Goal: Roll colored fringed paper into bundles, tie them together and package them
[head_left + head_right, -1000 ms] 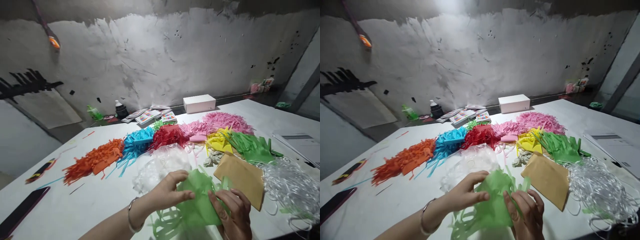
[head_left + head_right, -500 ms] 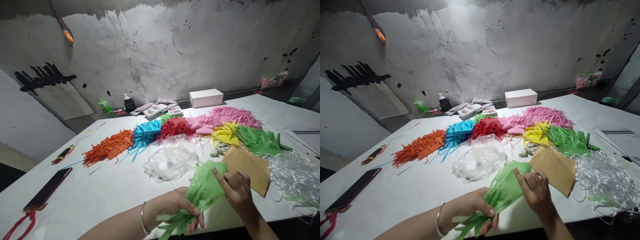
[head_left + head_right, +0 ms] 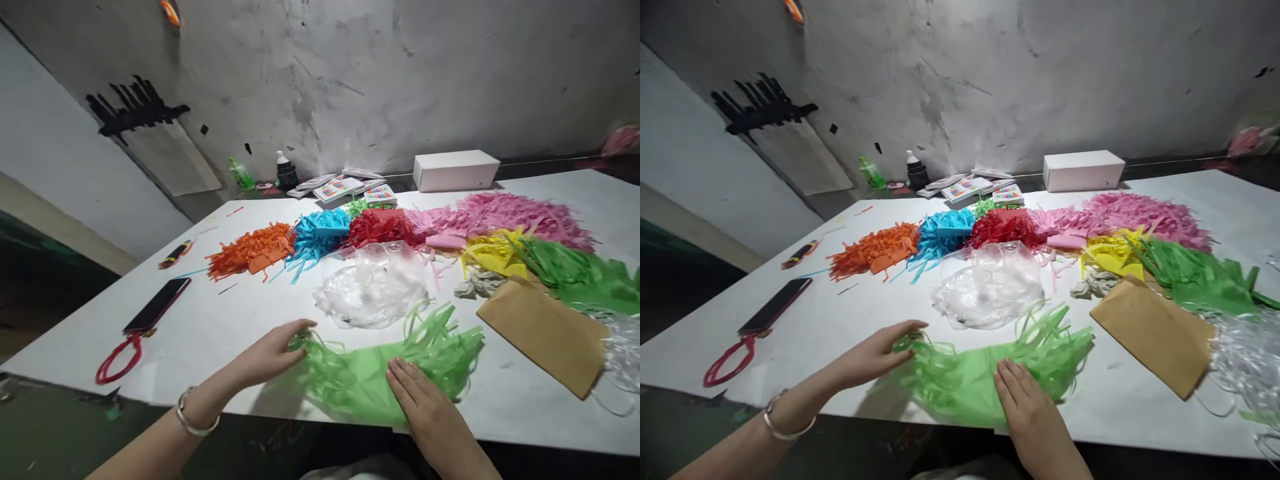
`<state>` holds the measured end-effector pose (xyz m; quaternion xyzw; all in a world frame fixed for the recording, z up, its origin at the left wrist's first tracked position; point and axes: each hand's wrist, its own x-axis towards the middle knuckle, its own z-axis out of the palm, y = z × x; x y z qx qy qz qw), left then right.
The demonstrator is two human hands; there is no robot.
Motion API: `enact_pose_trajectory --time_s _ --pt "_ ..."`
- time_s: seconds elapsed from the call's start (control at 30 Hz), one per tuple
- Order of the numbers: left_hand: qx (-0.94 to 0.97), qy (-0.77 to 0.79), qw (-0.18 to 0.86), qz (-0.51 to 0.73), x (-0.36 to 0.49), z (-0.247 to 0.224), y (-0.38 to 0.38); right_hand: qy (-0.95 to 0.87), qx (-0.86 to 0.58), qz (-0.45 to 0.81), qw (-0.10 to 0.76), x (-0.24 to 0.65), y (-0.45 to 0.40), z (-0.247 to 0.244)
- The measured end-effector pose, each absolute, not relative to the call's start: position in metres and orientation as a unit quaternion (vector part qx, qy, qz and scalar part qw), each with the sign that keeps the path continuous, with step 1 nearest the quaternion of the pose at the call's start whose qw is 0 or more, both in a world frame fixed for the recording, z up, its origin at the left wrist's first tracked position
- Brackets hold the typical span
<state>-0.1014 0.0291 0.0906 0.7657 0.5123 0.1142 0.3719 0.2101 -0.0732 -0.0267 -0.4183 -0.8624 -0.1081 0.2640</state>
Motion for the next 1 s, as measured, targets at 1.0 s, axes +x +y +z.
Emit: enact_pose_trajectory --time_s 1.0 --pt "0.899 0.311 0.232 0.204 -0.044 0.011 -0.033 -0.869 -0.392 -0.058 0.295 0.234 -0.071 -0.008"
